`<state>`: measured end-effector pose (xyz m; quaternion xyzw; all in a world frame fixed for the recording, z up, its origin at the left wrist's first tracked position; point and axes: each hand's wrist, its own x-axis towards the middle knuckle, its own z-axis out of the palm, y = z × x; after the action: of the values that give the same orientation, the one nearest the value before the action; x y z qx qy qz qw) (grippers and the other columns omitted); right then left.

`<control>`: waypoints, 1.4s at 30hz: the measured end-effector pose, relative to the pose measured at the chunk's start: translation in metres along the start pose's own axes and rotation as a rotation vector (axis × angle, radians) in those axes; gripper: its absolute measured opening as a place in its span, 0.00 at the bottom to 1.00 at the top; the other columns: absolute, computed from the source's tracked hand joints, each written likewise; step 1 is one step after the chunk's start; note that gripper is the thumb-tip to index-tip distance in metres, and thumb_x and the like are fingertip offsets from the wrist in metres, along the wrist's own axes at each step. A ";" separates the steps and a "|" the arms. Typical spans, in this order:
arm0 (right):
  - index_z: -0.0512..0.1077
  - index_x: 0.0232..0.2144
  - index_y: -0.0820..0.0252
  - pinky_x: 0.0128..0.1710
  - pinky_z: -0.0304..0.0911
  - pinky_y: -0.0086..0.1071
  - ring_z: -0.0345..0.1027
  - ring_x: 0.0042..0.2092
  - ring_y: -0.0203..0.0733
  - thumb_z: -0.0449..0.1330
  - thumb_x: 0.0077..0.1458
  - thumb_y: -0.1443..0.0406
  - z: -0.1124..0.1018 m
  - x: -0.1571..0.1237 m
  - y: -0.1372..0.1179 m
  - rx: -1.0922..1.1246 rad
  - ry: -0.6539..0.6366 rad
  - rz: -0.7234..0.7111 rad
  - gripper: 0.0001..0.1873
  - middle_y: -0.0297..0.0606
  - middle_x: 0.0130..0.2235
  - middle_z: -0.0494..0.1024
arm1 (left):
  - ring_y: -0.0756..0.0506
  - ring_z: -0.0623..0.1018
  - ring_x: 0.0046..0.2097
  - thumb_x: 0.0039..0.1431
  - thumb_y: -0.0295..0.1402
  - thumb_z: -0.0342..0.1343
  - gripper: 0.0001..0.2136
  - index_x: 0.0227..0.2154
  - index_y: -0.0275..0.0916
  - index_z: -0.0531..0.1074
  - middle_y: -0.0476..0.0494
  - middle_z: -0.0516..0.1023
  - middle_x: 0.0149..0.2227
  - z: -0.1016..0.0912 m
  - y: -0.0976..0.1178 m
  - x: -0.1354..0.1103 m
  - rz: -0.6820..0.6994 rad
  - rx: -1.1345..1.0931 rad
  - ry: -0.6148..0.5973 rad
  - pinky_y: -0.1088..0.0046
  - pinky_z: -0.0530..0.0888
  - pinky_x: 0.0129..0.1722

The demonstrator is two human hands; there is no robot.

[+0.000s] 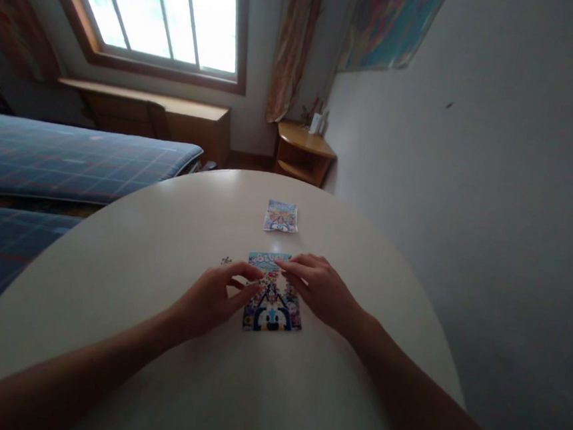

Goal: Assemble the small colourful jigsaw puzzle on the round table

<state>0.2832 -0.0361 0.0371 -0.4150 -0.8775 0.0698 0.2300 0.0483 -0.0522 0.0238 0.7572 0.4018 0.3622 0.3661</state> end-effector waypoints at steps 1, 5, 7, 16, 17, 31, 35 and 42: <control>0.74 0.54 0.53 0.47 0.63 0.37 0.72 0.46 0.43 0.55 0.66 0.65 -0.003 -0.001 0.006 -0.015 -0.033 0.001 0.16 0.41 0.45 0.80 | 0.44 0.79 0.45 0.63 0.36 0.55 0.08 0.40 0.40 0.76 0.42 0.80 0.43 -0.001 0.000 -0.001 0.078 0.089 -0.017 0.64 0.78 0.47; 0.75 0.53 0.51 0.44 0.66 0.35 0.72 0.42 0.41 0.53 0.67 0.65 -0.012 -0.004 0.025 -0.050 -0.133 -0.058 0.16 0.43 0.43 0.78 | 0.42 0.75 0.53 0.64 0.30 0.53 0.10 0.46 0.41 0.74 0.41 0.76 0.53 -0.002 -0.006 -0.005 0.329 0.363 -0.158 0.58 0.74 0.55; 0.78 0.49 0.50 0.41 0.65 0.33 0.73 0.39 0.39 0.55 0.67 0.63 -0.013 -0.005 0.028 -0.046 -0.116 -0.074 0.14 0.40 0.41 0.79 | 0.41 0.73 0.55 0.64 0.29 0.53 0.11 0.48 0.41 0.73 0.41 0.75 0.55 0.000 -0.009 -0.005 0.381 0.441 -0.200 0.56 0.73 0.55; 0.78 0.29 0.57 0.42 0.59 0.33 0.75 0.37 0.38 0.67 0.56 0.66 -0.007 -0.002 0.014 -0.076 -0.054 -0.066 0.03 0.35 0.35 0.82 | 0.41 0.74 0.53 0.64 0.28 0.53 0.13 0.50 0.42 0.72 0.41 0.75 0.53 0.002 -0.014 -0.004 0.429 0.524 -0.232 0.57 0.75 0.54; 0.78 0.29 0.57 0.41 0.59 0.33 0.75 0.37 0.38 0.67 0.56 0.66 -0.006 -0.002 0.013 -0.082 -0.063 -0.077 0.03 0.34 0.35 0.82 | 0.42 0.74 0.53 0.65 0.28 0.53 0.13 0.51 0.42 0.72 0.42 0.75 0.53 0.002 -0.014 -0.004 0.427 0.524 -0.231 0.57 0.75 0.54; 0.80 0.36 0.51 0.45 0.60 0.35 0.76 0.41 0.38 0.64 0.58 0.67 -0.011 -0.005 0.013 -0.010 -0.177 -0.160 0.05 0.33 0.40 0.83 | 0.42 0.74 0.53 0.65 0.29 0.52 0.13 0.51 0.42 0.71 0.43 0.74 0.54 0.002 -0.017 -0.005 0.423 0.569 -0.247 0.59 0.75 0.53; 0.79 0.38 0.54 0.46 0.62 0.36 0.75 0.42 0.40 0.64 0.59 0.63 -0.009 -0.005 0.012 0.012 -0.136 -0.091 0.05 0.36 0.41 0.82 | 0.42 0.74 0.54 0.66 0.29 0.52 0.13 0.51 0.42 0.70 0.43 0.74 0.54 0.002 -0.015 -0.005 0.432 0.565 -0.250 0.58 0.76 0.53; 0.79 0.34 0.55 0.45 0.63 0.36 0.74 0.41 0.40 0.66 0.56 0.64 0.001 -0.003 0.009 -0.001 -0.135 0.005 0.03 0.37 0.39 0.80 | 0.41 0.74 0.53 0.66 0.30 0.51 0.13 0.51 0.42 0.70 0.42 0.74 0.54 0.001 -0.013 -0.004 0.424 0.572 -0.258 0.56 0.76 0.52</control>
<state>0.2907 -0.0320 0.0329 -0.4115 -0.8901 0.0976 0.1697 0.0432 -0.0507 0.0112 0.9345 0.2718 0.2049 0.1046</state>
